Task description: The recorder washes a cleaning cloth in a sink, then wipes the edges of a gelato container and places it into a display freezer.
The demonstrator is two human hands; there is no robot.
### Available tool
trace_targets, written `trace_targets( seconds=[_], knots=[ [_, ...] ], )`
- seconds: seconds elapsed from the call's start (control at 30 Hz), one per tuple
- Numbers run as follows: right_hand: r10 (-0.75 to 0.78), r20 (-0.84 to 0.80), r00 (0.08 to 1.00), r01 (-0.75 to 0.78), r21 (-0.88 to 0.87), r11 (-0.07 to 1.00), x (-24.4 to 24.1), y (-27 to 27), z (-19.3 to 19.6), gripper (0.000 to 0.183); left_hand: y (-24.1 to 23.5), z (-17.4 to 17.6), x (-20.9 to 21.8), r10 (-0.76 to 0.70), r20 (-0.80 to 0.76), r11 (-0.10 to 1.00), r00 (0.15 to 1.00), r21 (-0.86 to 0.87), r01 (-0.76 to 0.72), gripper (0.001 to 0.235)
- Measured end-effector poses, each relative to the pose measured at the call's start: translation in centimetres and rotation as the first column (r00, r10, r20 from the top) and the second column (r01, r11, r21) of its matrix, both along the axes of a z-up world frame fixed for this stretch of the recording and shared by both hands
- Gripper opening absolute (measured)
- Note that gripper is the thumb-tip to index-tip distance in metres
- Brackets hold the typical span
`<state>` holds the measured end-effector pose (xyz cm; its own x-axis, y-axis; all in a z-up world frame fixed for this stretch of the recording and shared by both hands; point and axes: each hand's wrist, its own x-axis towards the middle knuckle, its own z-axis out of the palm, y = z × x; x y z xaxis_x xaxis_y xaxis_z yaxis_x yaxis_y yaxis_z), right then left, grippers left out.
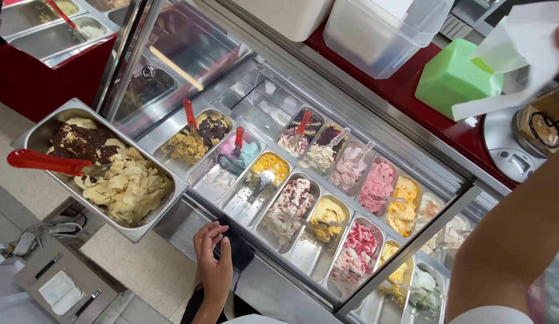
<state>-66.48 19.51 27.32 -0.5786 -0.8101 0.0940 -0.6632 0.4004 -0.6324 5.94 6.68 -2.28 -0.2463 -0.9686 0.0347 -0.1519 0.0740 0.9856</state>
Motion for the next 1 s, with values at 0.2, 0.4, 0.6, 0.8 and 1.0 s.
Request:
trace_targets(
  seconds=[0.2, 0.4, 0.6, 0.8, 1.0],
  knots=[
    [-0.536, -0.311, 0.785, 0.407, -0.393, 0.824, -0.2, -2.6, -11.0, 0.076, 0.7, 0.8, 1.0, 0.01, 0.04, 1.0, 0.999, 0.0, -0.01, 0.018],
    [-0.089, -0.253, 0.963, -0.004, -0.345, 0.938, 15.2, -10.9, -8.4, 0.057, 0.6, 5.4, 1.8, -0.108, -0.167, 0.993, 0.98, -0.073, 0.097, 0.013],
    [0.34, -0.131, 0.931, -0.364, -0.341, 0.867, 41.9, -10.1, -5.0, 0.058, -2.4, 10.6, 1.7, -0.295, -0.388, 0.932, 0.873, -0.318, 0.173, 0.06],
    [0.248, 0.512, 0.822, -0.173, -0.19, 0.966, 61.2, -16.4, -12.5, 0.058, -5.8, 8.1, 6.1, -0.344, -0.422, 0.937, 0.839, -0.208, 0.279, 0.1],
    [-0.057, 0.792, 0.607, 0.091, 0.002, 0.996, 66.6, -21.1, -17.3, 0.055, -9.8, 4.8, 14.4, -0.366, -0.257, 0.924, 0.894, 0.012, 0.382, 0.039]
  ],
)
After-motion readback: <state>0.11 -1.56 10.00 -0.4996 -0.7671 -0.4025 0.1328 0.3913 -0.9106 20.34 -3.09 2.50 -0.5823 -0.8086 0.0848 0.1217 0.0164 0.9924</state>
